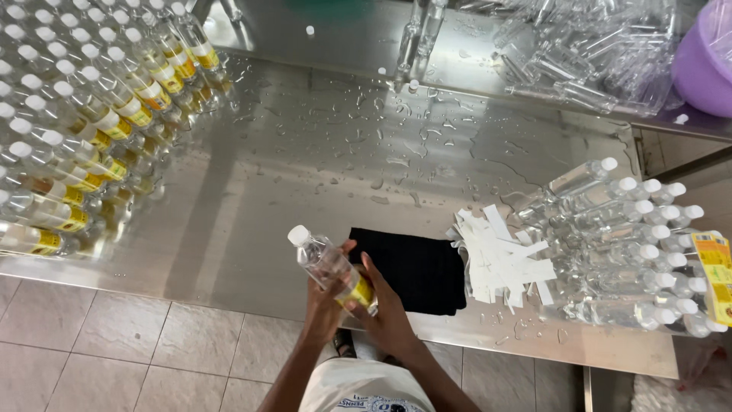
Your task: The person stands at a stainless steel table and applies yellow labels to clear plastic bottles. They pick up a bottle, wrap a label around it, and place it on the table, repeating this process for multiple bottles. The person also arranges the labeled bottles into neat rows on the table.
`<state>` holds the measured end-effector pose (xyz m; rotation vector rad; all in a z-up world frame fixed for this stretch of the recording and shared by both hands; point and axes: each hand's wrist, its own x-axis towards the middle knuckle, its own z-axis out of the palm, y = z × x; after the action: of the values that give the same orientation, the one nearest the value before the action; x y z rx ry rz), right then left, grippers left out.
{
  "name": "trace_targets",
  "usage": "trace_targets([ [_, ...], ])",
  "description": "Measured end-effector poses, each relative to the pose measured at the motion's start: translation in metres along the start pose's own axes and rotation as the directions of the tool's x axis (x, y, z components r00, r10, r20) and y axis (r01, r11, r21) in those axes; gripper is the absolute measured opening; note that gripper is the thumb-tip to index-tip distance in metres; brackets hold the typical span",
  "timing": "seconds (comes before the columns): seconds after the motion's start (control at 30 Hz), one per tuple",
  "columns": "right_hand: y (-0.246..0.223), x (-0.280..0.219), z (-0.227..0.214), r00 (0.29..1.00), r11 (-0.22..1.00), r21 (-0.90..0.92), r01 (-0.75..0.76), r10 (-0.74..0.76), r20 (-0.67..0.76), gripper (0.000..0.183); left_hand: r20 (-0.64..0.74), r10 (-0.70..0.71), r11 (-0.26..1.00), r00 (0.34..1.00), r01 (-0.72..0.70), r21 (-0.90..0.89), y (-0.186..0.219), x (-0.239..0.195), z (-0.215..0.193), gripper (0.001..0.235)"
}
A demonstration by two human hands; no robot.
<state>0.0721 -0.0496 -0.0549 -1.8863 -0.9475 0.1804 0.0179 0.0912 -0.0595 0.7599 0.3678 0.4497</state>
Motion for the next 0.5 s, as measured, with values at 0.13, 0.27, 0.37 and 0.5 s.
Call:
trace_targets([
  [0.13,0.021,0.015,0.012,0.887,0.771,0.479,-0.419,0.235,0.397,0.085,-0.044,-0.039,0.998,0.998,0.037,-0.048,-0.016,0.009,-0.069,0.080],
  [0.27,0.044,-0.006,0.014,0.878,0.825,0.320,-0.466,0.385,0.285,0.068,-0.188,0.065,0.997,0.980,-0.055,0.058,-0.016,0.036,-0.127,0.054],
  [0.37,0.099,-0.053,-0.008,0.836,0.764,0.452,-0.461,0.544,-0.068,0.064,-0.271,0.296,0.812,0.916,-0.092,0.576,0.006,0.074,-0.161,0.074],
  [0.5,0.155,-0.128,-0.122,0.808,0.992,-0.029,-0.125,0.085,-0.583,0.026,-0.140,0.559,0.312,0.817,-0.051,0.949,0.016,0.094,-0.190,0.075],
])
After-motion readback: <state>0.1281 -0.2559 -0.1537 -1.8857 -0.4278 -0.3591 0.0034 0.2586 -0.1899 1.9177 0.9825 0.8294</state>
